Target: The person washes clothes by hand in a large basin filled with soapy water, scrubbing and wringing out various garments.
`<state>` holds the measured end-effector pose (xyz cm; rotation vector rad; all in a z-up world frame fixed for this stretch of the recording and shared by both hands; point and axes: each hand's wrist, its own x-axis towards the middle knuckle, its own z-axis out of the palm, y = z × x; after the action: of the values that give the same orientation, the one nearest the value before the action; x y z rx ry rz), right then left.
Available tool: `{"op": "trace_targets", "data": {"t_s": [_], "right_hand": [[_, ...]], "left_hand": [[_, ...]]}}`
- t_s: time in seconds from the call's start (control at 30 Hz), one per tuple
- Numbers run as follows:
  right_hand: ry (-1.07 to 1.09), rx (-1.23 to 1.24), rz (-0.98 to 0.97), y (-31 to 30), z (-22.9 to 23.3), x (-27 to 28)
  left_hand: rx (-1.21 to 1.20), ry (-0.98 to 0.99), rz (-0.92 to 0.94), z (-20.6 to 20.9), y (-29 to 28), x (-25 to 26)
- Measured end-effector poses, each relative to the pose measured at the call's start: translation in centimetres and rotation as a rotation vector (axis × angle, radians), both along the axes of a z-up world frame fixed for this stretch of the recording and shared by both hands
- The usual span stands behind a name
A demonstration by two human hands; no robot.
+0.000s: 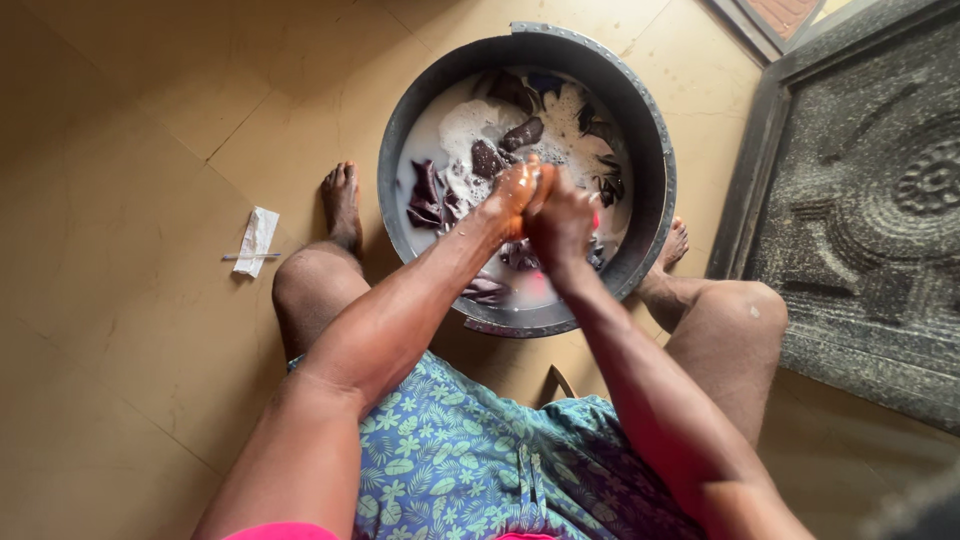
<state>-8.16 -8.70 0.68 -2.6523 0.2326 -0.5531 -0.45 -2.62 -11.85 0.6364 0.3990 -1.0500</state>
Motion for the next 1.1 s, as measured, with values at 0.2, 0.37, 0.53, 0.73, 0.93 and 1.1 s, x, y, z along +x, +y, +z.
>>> {"op": "trace_targets", "data": {"t_s": [0.2,0.37,0.53,0.73,0.93,1.1], "right_hand": [[0.112,-0.112,0.136,0.8,-0.6,-1.7],[0.09,0.063,-0.085,-0.8,-0.2,0.6],[0.096,0.095,0.069,2.6,-0.2,-2.0],[0.165,0.221,-0.202,-3.2,2.2,1.8],[0.343,0.567,-0.209,-3.2,4.6,2.1],[0.457,0.728,0.047,-3.2,7.2,1.0]], "left_hand": [[0.038,-0.021,0.0,2.1,0.5,-0.3],[0.079,-0.039,0.013,3.1,0.3,-0.7],[0.158,-0.073,0.03,4.3,0.8,0.4],[0.125,-0.015,0.1,6.5,-0.4,-1.5],[-0.138,-0.089,-0.006,8.6,1.1,1.2],[0.169,0.195,0.158,13.4,2.1,2.5]]}}
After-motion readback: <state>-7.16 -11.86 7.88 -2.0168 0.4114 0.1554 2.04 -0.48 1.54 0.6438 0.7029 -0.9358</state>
